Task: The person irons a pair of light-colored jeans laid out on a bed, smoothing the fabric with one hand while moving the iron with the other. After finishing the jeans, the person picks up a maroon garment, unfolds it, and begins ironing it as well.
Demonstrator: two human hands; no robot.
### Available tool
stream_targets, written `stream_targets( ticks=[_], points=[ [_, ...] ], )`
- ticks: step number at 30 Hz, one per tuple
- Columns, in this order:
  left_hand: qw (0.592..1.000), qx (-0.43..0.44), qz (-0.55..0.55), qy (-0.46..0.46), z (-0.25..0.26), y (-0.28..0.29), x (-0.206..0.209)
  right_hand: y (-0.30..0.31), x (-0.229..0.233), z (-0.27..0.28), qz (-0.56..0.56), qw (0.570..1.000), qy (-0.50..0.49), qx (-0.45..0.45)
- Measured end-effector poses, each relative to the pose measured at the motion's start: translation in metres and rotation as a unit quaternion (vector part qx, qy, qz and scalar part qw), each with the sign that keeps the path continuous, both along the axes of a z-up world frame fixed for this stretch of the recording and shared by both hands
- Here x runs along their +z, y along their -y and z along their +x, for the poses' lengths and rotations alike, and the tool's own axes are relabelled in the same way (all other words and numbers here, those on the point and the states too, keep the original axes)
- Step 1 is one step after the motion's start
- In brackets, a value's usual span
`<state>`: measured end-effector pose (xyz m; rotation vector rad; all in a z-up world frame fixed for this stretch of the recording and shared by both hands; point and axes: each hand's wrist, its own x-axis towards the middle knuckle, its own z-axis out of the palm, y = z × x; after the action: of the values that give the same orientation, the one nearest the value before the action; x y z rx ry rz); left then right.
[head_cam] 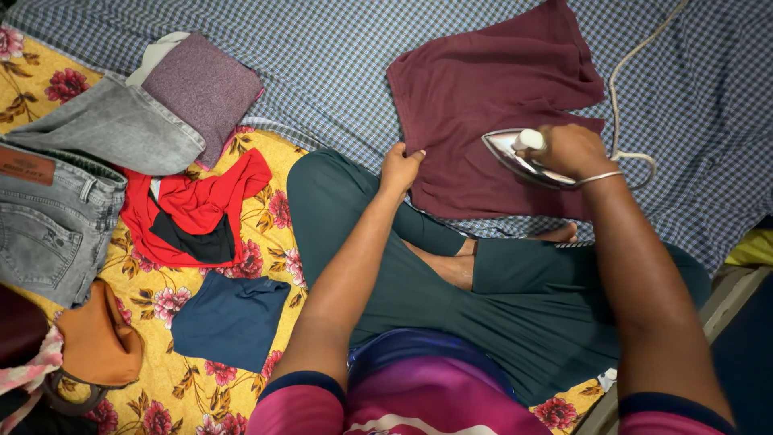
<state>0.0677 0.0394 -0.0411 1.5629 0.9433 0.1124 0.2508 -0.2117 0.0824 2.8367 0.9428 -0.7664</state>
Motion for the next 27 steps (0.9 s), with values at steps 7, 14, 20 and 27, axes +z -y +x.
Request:
stream_targets(
  ticks=[7,14,20,27],
  points=[
    [0.977,-0.074,-0.195,0.046,-0.001,-0.002,0.006,0.027,0.015,0.020,0.018,0.994,-0.027,-0.101],
    [0.968,-0.168,-0.178,-0.058,0.001,0.003,0.014,0.023,-0.008,0.016,-0.059,0.998,-0.014,-0.011],
    [0.980,-0.121,-0.155,-0.011,-0.003,0.007,0.000,-0.008,-0.008,-0.012,-0.012,0.999,-0.012,0.042],
    [0.983,-0.097,-0.158,-0.007,-0.005,0.005,-0.004,0.008,-0.007,0.007,0.027,0.999,0.015,-0.040]
  ],
)
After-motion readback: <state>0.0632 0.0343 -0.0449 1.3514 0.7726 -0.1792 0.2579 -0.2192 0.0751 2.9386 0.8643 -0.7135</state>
